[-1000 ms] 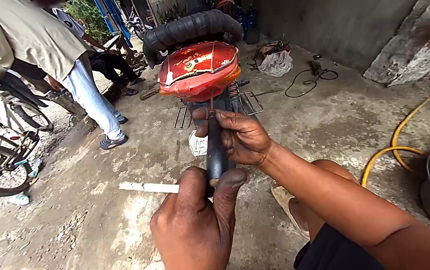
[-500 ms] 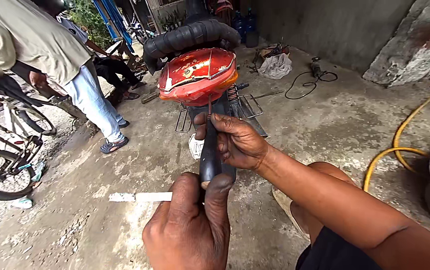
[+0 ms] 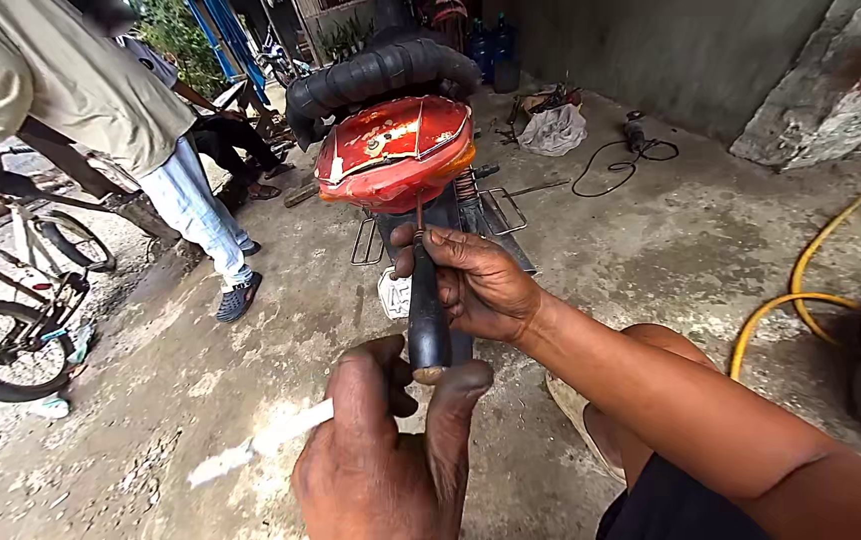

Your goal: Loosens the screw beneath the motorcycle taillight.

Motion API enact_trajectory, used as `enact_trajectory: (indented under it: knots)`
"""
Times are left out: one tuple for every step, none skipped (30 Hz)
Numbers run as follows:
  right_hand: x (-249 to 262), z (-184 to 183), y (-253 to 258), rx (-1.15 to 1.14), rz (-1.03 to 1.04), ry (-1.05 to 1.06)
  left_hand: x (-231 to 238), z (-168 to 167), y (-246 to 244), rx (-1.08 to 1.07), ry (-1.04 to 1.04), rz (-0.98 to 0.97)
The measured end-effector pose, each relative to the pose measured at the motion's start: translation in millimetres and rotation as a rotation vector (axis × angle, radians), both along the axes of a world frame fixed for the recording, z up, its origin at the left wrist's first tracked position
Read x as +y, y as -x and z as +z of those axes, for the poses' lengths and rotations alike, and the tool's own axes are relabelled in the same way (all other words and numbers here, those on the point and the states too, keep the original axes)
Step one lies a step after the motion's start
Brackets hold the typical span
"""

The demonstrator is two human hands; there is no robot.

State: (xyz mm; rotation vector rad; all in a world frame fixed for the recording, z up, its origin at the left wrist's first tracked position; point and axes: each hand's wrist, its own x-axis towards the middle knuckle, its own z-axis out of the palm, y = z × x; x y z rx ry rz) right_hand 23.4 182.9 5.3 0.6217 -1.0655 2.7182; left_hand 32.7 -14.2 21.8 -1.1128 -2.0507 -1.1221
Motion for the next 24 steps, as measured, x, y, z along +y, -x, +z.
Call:
enact_trajectory:
  knots:
    - [0, 0, 1, 0.002, -0.009, -0.005, -1, 0, 0, 0.005, -0.014, -0.049]
    - [0, -1, 0, 0.001, -0.018, -0.011, -1, 0, -1, 0.021, -0.023, -0.076]
    - [0, -1, 0, -0.004, -0.032, -0.016, 0, 0, -2, 0.040, -0.033, -0.076]
    - [-1, 0, 0, -0.011, -0.043, -0.025, 2, 0, -3, 0.053, -0.037, -0.049]
    - [-1, 1, -1, -0.013, -0.048, -0.041, 3, 1, -3, 0.061, -0.028, -0.002]
    - [-1, 1, -1, -0.007, -0.039, -0.053, 4, 2, -2, 0.059, -0.008, 0.049]
    - [-1, 1, -2, -0.001, -0.021, -0.061, 4, 3, 0, 0.044, 0.021, 0.084]
    - [-1, 1, -2, 0.000, -0.008, -0.060, 3, 3, 3, 0.019, 0.050, 0.092]
    - [-2, 2, -3, -0.004, -0.007, -0.055, 3, 2, 5, -0.001, 0.059, 0.081]
    - [-2, 2, -3, -0.015, -0.018, -0.046, 3, 1, 5, -0.012, 0.049, 0.064]
    - [-2, 2, -3, -0.024, -0.031, -0.036, 1, 0, 4, -0.016, 0.028, 0.033]
    - [-2, 2, -3, -0.024, -0.037, -0.035, 0, 0, 3, -0.017, 0.002, -0.018]
    - [-2, 2, -2, -0.021, -0.044, -0.037, -1, 0, 2, -0.012, -0.017, -0.062]
    - [-3, 1, -2, -0.020, -0.053, -0.040, -1, 1, -1, -0.004, -0.024, -0.078]
    - [-3, 1, -3, -0.021, -0.059, -0.042, -2, 2, -3, 0.007, -0.015, -0.060]
    - [-3, 0, -3, -0.017, -0.054, -0.049, -2, 4, -5, 0.009, 0.007, -0.026]
    - [-3, 0, -2, -0.009, -0.038, -0.050, -2, 6, -5, 0.007, 0.038, 0.014]
    - [-2, 0, -2, 0.003, -0.014, -0.037, -1, 5, -3, 0.000, 0.064, 0.047]
    - [-2, -1, -2, 0.013, 0.014, -0.022, 0, 4, -1, -0.014, 0.088, 0.066]
    - [-2, -1, -1, 0.021, 0.035, -0.014, 1, 1, 1, -0.028, 0.094, 0.066]
    - [-1, -1, 0, 0.026, 0.044, -0.008, 2, -1, 3, -0.038, 0.087, 0.064]
    - [-1, -1, 1, 0.026, 0.035, -0.007, 1, -3, 3, -0.046, 0.065, 0.054]
    - [-1, -2, 1, 0.024, 0.023, -0.007, 0, -5, 3, -0.054, 0.033, 0.032]
    - [-1, -2, 2, 0.020, 0.012, -0.007, -2, -6, 2, -0.060, -0.003, -0.011]
